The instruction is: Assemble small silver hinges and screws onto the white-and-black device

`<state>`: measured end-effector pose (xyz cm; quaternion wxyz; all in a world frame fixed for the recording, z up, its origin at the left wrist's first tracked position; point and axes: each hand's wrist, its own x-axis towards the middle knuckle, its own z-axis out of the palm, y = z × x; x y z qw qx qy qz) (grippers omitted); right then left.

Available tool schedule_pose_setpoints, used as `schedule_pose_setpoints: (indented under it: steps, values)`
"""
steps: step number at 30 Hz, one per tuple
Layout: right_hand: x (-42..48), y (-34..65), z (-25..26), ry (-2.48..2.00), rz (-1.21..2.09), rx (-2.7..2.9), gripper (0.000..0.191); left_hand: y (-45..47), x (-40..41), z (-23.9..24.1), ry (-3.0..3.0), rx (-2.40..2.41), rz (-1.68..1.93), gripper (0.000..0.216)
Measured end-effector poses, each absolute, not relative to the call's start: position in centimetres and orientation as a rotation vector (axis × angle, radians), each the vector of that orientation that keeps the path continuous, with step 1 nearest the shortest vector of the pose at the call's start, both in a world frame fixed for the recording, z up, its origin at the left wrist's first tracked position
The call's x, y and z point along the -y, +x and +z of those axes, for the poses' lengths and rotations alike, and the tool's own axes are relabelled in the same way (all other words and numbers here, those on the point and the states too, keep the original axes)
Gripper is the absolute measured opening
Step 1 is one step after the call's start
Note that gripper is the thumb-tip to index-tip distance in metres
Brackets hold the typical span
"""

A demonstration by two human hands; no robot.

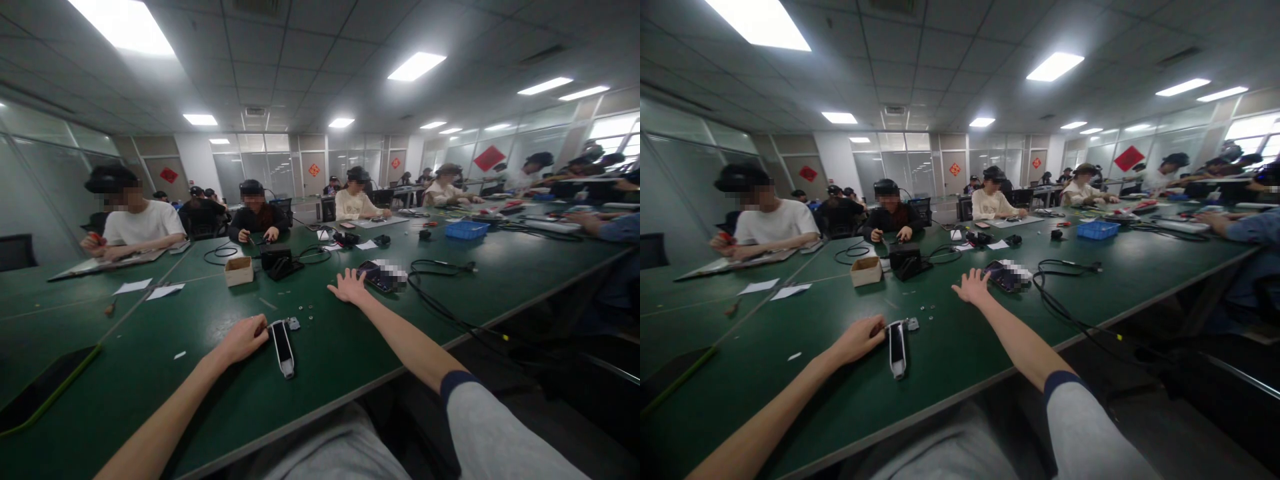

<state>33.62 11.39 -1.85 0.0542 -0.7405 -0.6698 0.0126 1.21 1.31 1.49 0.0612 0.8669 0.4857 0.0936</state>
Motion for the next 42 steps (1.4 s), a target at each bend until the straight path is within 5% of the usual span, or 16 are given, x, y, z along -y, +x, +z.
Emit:
schedule_pose_setpoints:
  steps: [42]
  values:
    - [-12.0,35.8,-1.5,-2.353,-0.006,1.839,0.08,1.4,-1.1,1.8,2.608,-1.478,0.27,0.015]
